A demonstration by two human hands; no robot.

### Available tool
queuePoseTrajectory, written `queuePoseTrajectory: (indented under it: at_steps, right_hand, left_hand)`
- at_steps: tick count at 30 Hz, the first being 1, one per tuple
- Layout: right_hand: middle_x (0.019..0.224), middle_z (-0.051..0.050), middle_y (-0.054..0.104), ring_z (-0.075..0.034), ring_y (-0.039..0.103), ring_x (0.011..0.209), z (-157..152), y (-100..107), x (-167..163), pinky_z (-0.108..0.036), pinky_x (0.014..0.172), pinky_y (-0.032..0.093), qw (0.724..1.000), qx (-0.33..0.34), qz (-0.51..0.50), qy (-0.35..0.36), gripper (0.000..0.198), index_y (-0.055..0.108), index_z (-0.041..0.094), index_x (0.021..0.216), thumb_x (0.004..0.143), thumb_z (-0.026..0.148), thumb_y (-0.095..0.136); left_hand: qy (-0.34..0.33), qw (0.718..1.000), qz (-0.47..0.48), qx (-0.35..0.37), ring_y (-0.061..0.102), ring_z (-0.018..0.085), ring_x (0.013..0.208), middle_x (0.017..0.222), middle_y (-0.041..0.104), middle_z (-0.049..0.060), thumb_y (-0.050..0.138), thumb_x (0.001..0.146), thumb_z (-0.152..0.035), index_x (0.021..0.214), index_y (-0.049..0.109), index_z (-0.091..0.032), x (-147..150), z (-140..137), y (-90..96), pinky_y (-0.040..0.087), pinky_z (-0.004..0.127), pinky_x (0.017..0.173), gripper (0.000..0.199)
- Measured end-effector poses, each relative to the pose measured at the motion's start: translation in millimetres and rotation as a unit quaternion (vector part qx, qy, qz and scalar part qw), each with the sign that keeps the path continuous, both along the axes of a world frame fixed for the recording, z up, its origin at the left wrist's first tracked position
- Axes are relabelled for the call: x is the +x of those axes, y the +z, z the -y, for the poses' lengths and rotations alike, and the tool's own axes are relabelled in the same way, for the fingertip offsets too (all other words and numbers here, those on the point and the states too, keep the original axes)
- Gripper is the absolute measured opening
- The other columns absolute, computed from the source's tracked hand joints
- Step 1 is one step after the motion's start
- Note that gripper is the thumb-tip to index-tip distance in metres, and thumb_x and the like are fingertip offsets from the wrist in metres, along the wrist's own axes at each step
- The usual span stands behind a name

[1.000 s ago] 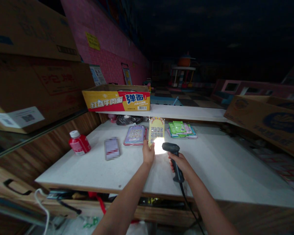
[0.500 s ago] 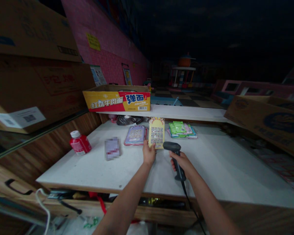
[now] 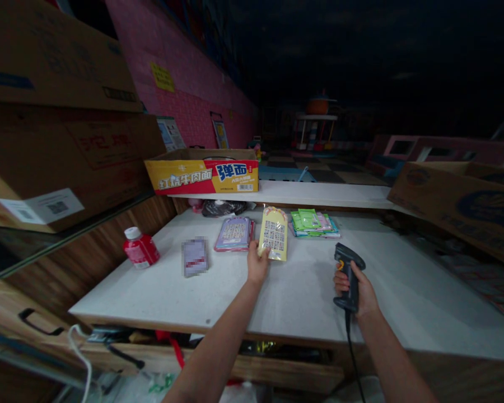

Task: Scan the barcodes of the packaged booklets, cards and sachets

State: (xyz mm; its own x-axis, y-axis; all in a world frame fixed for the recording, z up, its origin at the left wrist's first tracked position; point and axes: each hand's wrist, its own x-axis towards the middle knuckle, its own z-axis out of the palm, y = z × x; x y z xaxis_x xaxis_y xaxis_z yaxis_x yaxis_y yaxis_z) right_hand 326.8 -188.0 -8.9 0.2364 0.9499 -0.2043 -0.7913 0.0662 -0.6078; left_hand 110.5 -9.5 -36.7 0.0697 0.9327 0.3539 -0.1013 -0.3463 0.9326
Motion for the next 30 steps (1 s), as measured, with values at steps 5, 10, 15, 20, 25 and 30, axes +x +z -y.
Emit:
queuePoseTrajectory:
  at_steps: [5,10,15,20,25,30]
  right_hand:
    - [0.056,0.006,0.042,-0.006,0.041,0.043,-1.2,-3.0,0.9,-0.013,0.036,0.039,0.999,-0.005,-0.034,0.011,0.026,0.058,0.018,0.082,0.074,0.037,0.074]
    - [0.056,0.005,0.044,-0.006,0.041,0.042,-3.7,-4.2,1.9,-0.014,0.036,0.04,0.998,-0.011,-0.061,0.011,0.024,0.06,0.017,0.082,0.074,0.034,0.075]
    - [0.056,0.005,0.043,-0.007,0.041,0.041,-4.0,-1.9,1.0,-0.016,0.034,0.041,0.998,-0.017,-0.065,0.015,0.02,0.059,0.018,0.081,0.076,0.034,0.072]
    - [0.055,0.004,0.044,-0.007,0.042,0.042,-3.3,-0.7,-0.4,-0.015,0.035,0.041,0.994,-0.02,-0.104,0.013,0.015,0.059,0.019,0.082,0.079,0.031,0.068]
    - [0.055,0.004,0.045,-0.006,0.041,0.042,-3.3,-2.5,-0.7,-0.014,0.035,0.041,0.992,-0.014,-0.123,0.008,0.016,0.059,0.017,0.084,0.079,0.029,0.069]
    - [0.056,0.004,0.046,-0.006,0.042,0.042,-3.7,-3.0,-0.5,-0.014,0.035,0.042,0.993,-0.016,-0.12,0.012,0.016,0.058,0.018,0.085,0.079,0.028,0.069]
  left_hand:
    - [0.033,0.999,-0.006,0.009,0.065,0.019,0.075,0.085,0.066,0.003,0.062,0.075,-0.042,0.092,0.051,-0.019,-5.7,8.6,7.9,0.055,0.031,0.066,0.03]
    - [0.146,0.988,-0.046,0.008,0.065,0.019,0.073,0.09,0.067,0.005,0.057,0.079,-0.04,0.097,0.053,-0.019,-38.8,-6.3,36.1,0.054,0.031,0.063,0.028]
    - [0.288,0.928,-0.233,-0.029,0.067,0.025,0.087,0.096,0.07,0.011,0.058,0.078,-0.031,0.101,0.059,-0.017,-87.2,-53.3,68.1,0.051,0.035,0.076,0.027]
    - [0.262,0.853,-0.441,-0.095,0.064,0.034,0.099,0.097,0.07,0.018,0.059,0.079,-0.038,0.098,0.066,-0.015,-105.4,-67.5,73.7,0.046,0.041,0.084,0.03]
    - [0.31,0.802,-0.51,-0.014,0.052,0.036,0.113,0.117,0.059,0.02,0.056,0.083,-0.041,0.119,0.064,-0.02,-104.7,-50.6,67.9,0.041,0.047,0.091,0.043]
    - [0.181,0.802,-0.546,0.161,0.049,0.031,0.117,0.125,0.057,0.013,0.053,0.086,-0.049,0.118,0.067,-0.027,-100.7,-36.9,62.7,0.037,0.043,0.1,0.041]
